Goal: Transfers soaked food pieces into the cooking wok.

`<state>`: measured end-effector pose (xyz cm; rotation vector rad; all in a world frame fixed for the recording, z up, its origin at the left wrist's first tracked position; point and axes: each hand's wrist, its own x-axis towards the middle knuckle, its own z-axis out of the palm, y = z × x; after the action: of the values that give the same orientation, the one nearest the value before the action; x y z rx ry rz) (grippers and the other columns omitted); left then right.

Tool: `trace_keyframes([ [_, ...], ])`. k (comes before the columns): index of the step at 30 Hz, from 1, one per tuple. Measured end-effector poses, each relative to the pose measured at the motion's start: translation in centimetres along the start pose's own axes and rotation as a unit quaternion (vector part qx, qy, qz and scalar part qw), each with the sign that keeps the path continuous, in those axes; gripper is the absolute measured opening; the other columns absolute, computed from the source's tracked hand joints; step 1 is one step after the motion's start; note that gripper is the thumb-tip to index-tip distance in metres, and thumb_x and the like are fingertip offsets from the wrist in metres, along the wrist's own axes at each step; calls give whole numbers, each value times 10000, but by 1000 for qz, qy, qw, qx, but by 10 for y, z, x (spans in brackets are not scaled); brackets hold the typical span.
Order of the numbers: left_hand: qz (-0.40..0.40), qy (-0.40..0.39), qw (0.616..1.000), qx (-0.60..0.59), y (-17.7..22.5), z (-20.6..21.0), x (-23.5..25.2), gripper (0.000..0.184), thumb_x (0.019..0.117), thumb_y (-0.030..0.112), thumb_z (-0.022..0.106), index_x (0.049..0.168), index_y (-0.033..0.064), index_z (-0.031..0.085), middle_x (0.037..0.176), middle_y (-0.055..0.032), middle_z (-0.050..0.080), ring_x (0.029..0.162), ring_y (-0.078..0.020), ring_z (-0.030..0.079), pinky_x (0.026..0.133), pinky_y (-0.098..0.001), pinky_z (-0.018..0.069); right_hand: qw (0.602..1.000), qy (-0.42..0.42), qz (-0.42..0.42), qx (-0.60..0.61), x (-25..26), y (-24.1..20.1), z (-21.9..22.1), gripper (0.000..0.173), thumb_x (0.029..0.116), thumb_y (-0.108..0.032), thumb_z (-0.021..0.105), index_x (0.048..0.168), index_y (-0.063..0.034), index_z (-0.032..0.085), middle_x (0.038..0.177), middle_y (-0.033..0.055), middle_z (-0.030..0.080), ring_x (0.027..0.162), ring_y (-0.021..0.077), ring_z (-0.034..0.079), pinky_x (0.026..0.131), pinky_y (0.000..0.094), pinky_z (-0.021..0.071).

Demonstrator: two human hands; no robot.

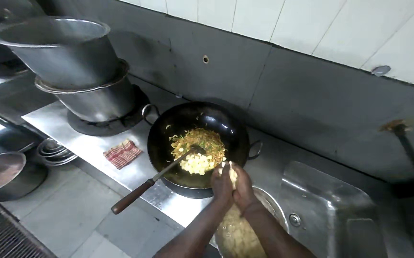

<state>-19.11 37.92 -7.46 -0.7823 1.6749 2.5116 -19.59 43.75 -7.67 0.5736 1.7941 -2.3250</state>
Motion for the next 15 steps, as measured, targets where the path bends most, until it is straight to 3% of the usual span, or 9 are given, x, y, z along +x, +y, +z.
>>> trace_keyframes([
  [1, -25, -13, 1000, 10, 0, 6, 27, 445, 1064, 412, 524, 1340, 69, 589, 1137, -172, 669, 966, -272, 660, 833, -481, 560, 999, -9, 19, -25, 22, -5, 1, 386, 1060, -399, 497, 1273, -113, 644, 1100, 81, 684, 949, 190, 645, 801, 419, 550],
  [3, -104, -65, 992, 18, -1, 15, 81, 656, 1062, 579, 391, 1513, 105, 431, 1394, -202, 570, 1235, -337, 583, 1001, -566, 503, 997, 33, 73, 8, 71, -20, 9, 467, 1063, -460, 456, 1328, -93, 570, 1177, 128, 646, 1031, 239, 629, 837, 473, 547],
  [5, -146, -77, 986, -6, 17, 22, 109, 790, 1019, 697, 335, 1595, 158, 302, 1571, -188, 406, 1416, -362, 427, 1096, -633, 402, 993, 62, 87, 43, 102, -50, 10, 583, 1070, -501, 454, 1517, -129, 420, 1482, 145, 505, 1337, 298, 507, 1049, 571, 466],
  [8, -95, -95, 991, 1, 56, 21, 107, 750, 1027, 679, 334, 1618, 222, 269, 1664, -109, 275, 1523, -322, 265, 1166, -669, 276, 998, 25, -10, 48, 105, -97, 1, 542, 1099, -415, 435, 1564, -146, 363, 1595, 110, 388, 1446, 288, 401, 1113, 568, 415],
  [10, -71, -110, 991, 1, 73, 7, 99, 722, 1036, 649, 364, 1629, 252, 253, 1692, -54, 231, 1556, -294, 199, 1196, -679, 201, 995, -6, -78, 62, 86, -114, -11, 457, 1108, -320, 435, 1524, -131, 418, 1556, 80, 435, 1404, 249, 447, 1093, 479, 439],
  [12, -67, -126, 990, -4, 78, -8, 84, 675, 1048, 613, 383, 1604, 235, 318, 1645, -36, 346, 1519, -275, 300, 1187, -631, 258, 991, -31, -113, 69, 60, -113, -28, 416, 1117, -298, 418, 1493, -125, 465, 1476, 60, 534, 1322, 208, 549, 1072, 400, 483],
  [14, -60, -153, 986, 15, 69, -21, 60, 567, 1080, 536, 373, 1506, 172, 464, 1443, -57, 567, 1303, -238, 541, 1056, -506, 442, 990, -34, -124, 52, 38, -94, -47, 359, 1118, -279, 408, 1408, -108, 533, 1294, 62, 651, 1133, 182, 666, 975, 362, 556],
  [15, -59, -191, 979, 32, 59, -31, 44, 522, 1100, 489, 341, 1470, 156, 498, 1360, -56, 617, 1200, -210, 600, 992, -448, 493, 992, -24, -122, 34, 30, -80, -56, 332, 1117, -260, 406, 1351, -90, 571, 1203, 69, 695, 1043, 179, 702, 922, 356, 584],
])
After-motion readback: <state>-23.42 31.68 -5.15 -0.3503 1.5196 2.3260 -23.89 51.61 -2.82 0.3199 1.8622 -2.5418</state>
